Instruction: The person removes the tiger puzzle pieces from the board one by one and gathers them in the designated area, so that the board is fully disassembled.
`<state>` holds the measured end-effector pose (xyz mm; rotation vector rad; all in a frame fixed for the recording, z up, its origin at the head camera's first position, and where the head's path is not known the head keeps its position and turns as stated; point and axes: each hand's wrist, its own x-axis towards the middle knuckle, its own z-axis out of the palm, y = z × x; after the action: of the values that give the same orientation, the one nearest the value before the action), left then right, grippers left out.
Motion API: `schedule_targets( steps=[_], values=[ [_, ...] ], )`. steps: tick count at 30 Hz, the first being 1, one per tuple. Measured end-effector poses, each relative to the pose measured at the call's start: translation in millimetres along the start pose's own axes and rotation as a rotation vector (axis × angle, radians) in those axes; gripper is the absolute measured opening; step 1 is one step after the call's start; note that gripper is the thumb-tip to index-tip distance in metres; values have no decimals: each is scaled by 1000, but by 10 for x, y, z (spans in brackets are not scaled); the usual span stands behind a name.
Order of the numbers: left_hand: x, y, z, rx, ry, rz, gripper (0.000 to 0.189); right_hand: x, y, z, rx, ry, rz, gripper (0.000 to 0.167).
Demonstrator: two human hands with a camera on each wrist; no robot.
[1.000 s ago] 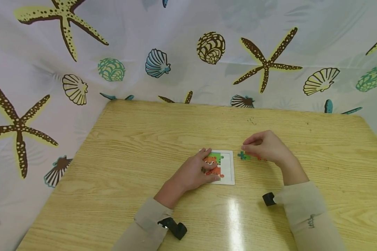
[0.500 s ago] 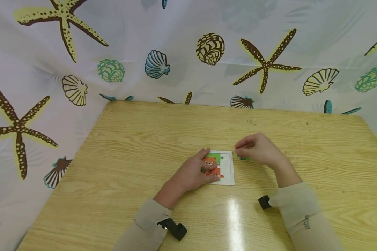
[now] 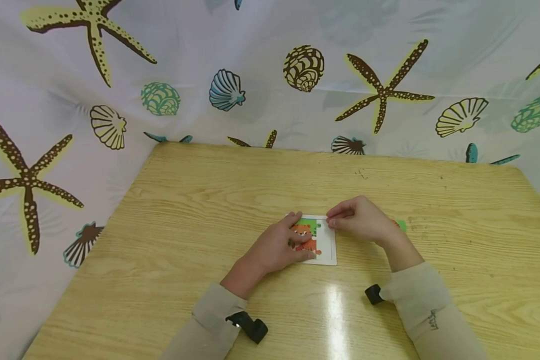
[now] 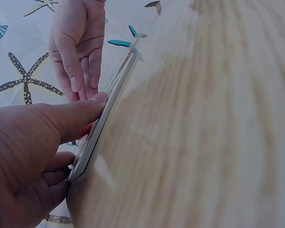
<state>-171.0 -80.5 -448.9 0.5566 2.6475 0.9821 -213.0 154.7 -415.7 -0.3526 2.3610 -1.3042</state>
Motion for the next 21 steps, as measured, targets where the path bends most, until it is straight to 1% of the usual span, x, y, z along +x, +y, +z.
schedule_targets(
  steps=[6, 9, 13, 18, 21],
  values=[
    [2, 29, 2, 3, 4, -5, 51, 15, 32, 31, 0, 3, -4, 25],
    [3, 28, -3, 2, 7, -5, 51, 37, 36, 61, -25, 13, -9, 25],
    [6, 23, -6, 5, 6, -2, 51, 55, 34, 104, -32, 19, 12, 24],
    [11, 18, -3, 8, 9, 6, 50, 58, 1, 139, 74, 4, 58, 23],
    [11, 19, -3, 5, 8, 6, 50, 53, -19, 151, 120, 3, 84, 24]
  ],
)
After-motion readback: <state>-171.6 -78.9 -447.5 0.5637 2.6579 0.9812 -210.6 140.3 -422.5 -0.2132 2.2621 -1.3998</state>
